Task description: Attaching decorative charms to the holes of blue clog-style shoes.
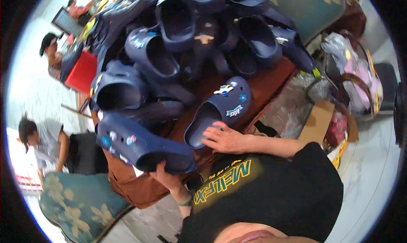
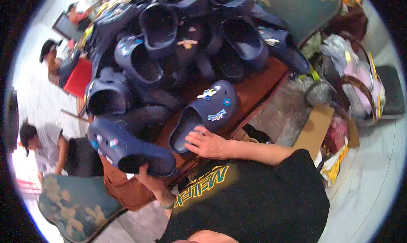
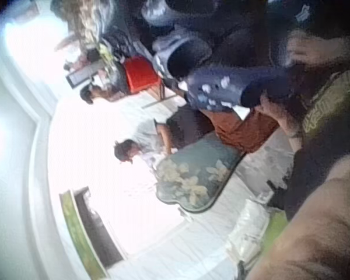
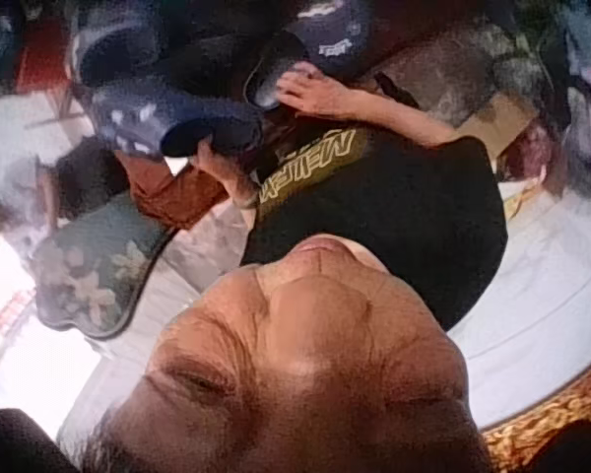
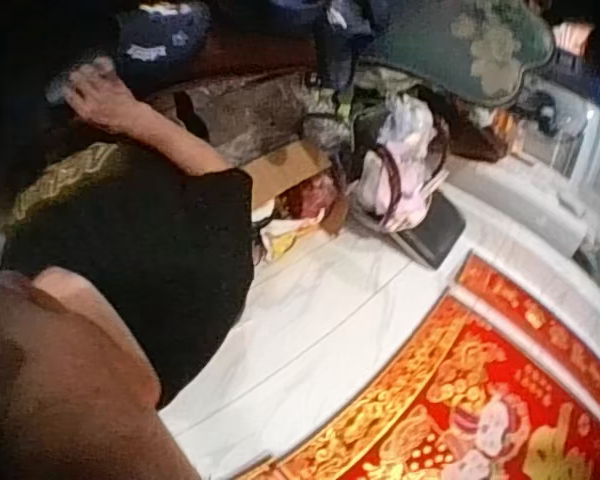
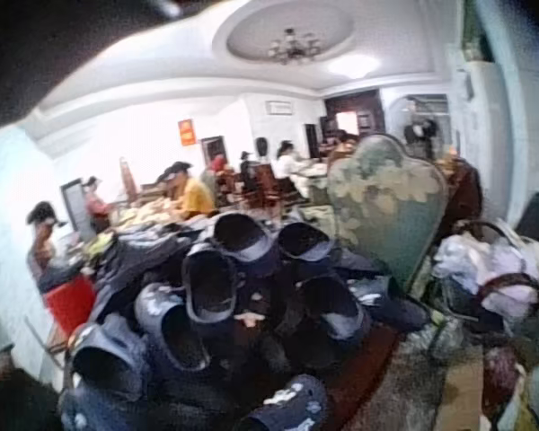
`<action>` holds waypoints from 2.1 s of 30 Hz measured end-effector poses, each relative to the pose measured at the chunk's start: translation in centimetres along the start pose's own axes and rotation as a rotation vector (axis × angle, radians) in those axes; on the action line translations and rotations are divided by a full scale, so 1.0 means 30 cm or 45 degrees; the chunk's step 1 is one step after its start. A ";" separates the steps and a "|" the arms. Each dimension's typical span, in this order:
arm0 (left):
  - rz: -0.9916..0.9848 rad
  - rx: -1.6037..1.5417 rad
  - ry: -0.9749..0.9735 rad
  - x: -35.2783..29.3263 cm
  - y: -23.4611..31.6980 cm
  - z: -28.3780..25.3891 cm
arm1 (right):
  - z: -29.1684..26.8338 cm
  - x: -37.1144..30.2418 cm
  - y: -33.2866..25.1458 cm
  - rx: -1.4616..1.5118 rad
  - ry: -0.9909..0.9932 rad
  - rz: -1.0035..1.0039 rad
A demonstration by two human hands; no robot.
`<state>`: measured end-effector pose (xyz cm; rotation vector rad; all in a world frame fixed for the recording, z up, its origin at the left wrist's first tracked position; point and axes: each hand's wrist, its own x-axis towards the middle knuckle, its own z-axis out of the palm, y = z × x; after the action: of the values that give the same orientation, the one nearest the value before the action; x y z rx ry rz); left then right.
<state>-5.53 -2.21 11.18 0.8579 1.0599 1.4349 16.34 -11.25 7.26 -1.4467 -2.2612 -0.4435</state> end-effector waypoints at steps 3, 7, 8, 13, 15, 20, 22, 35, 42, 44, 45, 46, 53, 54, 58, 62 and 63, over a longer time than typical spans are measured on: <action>0.040 -0.016 -0.083 0.019 -0.023 -0.073 | 0.056 -0.043 0.001 -0.083 0.136 -0.077; -0.038 -0.058 -0.100 0.003 -0.040 -0.104 | -0.021 -0.058 0.001 0.050 0.065 -0.021; -0.075 -0.108 -0.104 0.008 -0.051 -0.110 | -0.047 -0.060 0.008 0.120 0.135 -0.020; -0.140 -0.063 -0.118 0.034 -0.099 -0.094 | -0.313 -0.070 0.083 0.481 0.482 0.215; -0.094 -0.043 -0.115 0.045 -0.115 -0.101 | -0.428 -0.095 0.107 0.680 0.580 0.405; -0.307 -0.140 -0.167 0.029 -0.077 -0.049 | -0.790 -0.153 0.146 0.730 0.401 0.658; -0.305 -0.229 -0.172 0.026 -0.080 -0.064 | -0.888 -0.186 0.171 0.548 0.221 0.590; -0.160 -0.038 -0.055 -0.002 -0.136 -0.132 | -0.970 -0.294 1.015 -1.060 -0.934 -0.404; -0.170 0.431 -0.334 -0.012 -0.049 -0.158 | -0.720 -0.398 1.388 -1.065 -0.781 -0.183; -0.279 0.527 -0.632 -0.010 0.011 -0.078 | -0.657 -0.434 1.376 -1.001 -0.862 0.059; -0.310 0.501 -0.761 0.008 0.019 -0.064 | -0.633 -0.444 1.378 -0.979 -0.869 0.144; -0.320 0.508 -0.757 0.022 0.017 -0.059 | -0.618 -0.459 1.365 -0.950 -0.883 0.239; -0.115 1.180 -1.143 0.198 -0.063 -0.067 | -0.629 -0.507 1.242 -0.913 -0.480 0.388; -0.185 1.064 -1.110 0.209 -0.083 -0.086 | -0.616 -0.566 1.234 -0.902 -0.493 0.396; 0.110 1.209 -1.083 0.228 -0.108 -0.101 | -0.542 -0.632 1.169 -0.641 -0.148 0.658; 0.454 1.156 -0.806 0.168 -0.064 -0.066 | -0.563 -0.623 0.968 -0.458 0.167 0.658; 0.338 1.079 -0.744 0.153 -0.025 -0.049 | -0.564 -0.591 0.872 -0.314 0.262 0.747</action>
<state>-7.26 2.11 9.74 1.9440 1.1054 0.7935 49.74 -22.43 13.99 -1.9871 -1.5624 -0.6530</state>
